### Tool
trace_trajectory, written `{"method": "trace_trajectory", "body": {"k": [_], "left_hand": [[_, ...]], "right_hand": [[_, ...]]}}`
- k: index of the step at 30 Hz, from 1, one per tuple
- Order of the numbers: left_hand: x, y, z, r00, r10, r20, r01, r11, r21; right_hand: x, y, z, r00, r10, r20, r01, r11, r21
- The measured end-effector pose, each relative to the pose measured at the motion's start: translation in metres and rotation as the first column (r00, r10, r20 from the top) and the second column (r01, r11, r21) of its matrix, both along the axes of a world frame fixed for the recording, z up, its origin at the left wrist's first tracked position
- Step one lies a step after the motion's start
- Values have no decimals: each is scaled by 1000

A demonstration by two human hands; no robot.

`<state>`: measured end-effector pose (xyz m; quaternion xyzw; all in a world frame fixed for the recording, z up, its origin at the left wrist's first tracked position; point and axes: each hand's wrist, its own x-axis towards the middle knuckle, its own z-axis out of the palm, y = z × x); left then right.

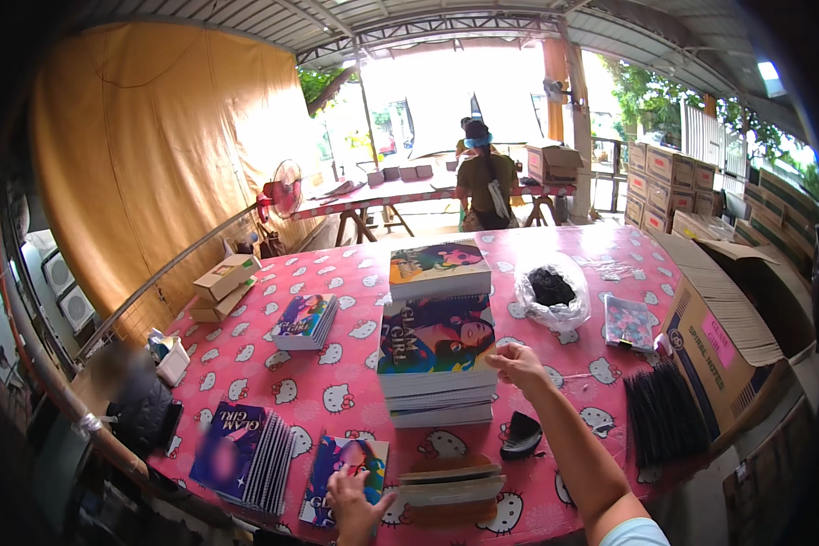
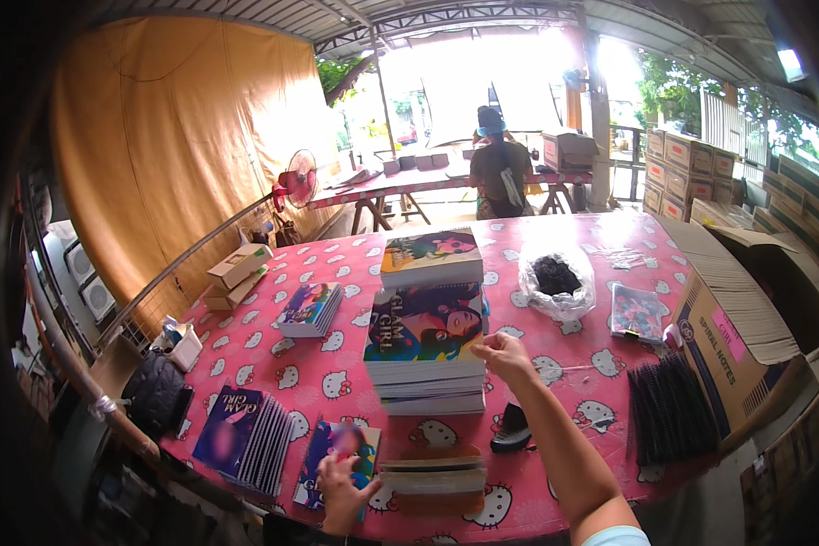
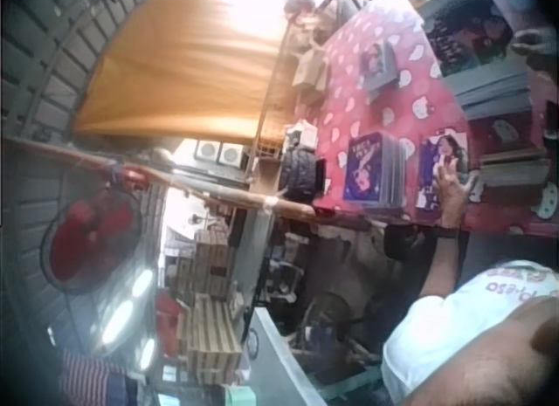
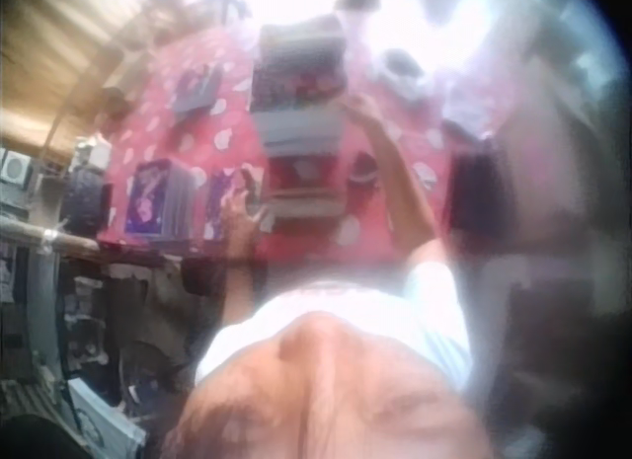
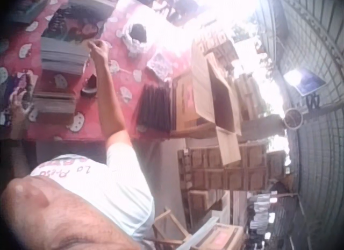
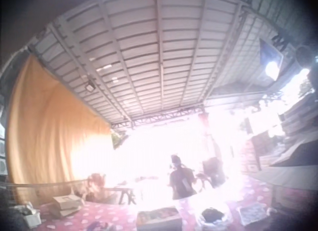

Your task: The person prepares notebooks by cutting the ends of spiral bindings with pliers, stacking the notebooks, and placing the clipped binding ends into a small container.

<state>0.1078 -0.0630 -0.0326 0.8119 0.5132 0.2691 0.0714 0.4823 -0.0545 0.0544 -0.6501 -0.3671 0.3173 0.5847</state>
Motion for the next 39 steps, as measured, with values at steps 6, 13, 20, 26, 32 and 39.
{"method": "trace_trajectory", "body": {"k": [6,13,20,26,32,39], "left_hand": [[2,15,-24,999,27,-22,-28,999,-32],[-24,26,-15,999,36,-3,-36,992,-117],[-9,30,-20,999,29,-27,-30,999,-28],[15,27,-22,988,-151,27,152,988,-18],[10,60,28,793,-122,597,367,877,-309],[67,135,82,690,-207,693,437,883,-172]], "right_hand": [[-10,28,12,934,-182,307,185,983,18],[13,38,8,999,-34,38,32,999,44],[-38,18,36,400,-349,847,285,926,247],[-65,31,30,178,-47,983,-339,935,106],[-60,57,45,235,71,969,-411,911,33],[-64,57,39,280,-96,955,-393,896,205]]}}
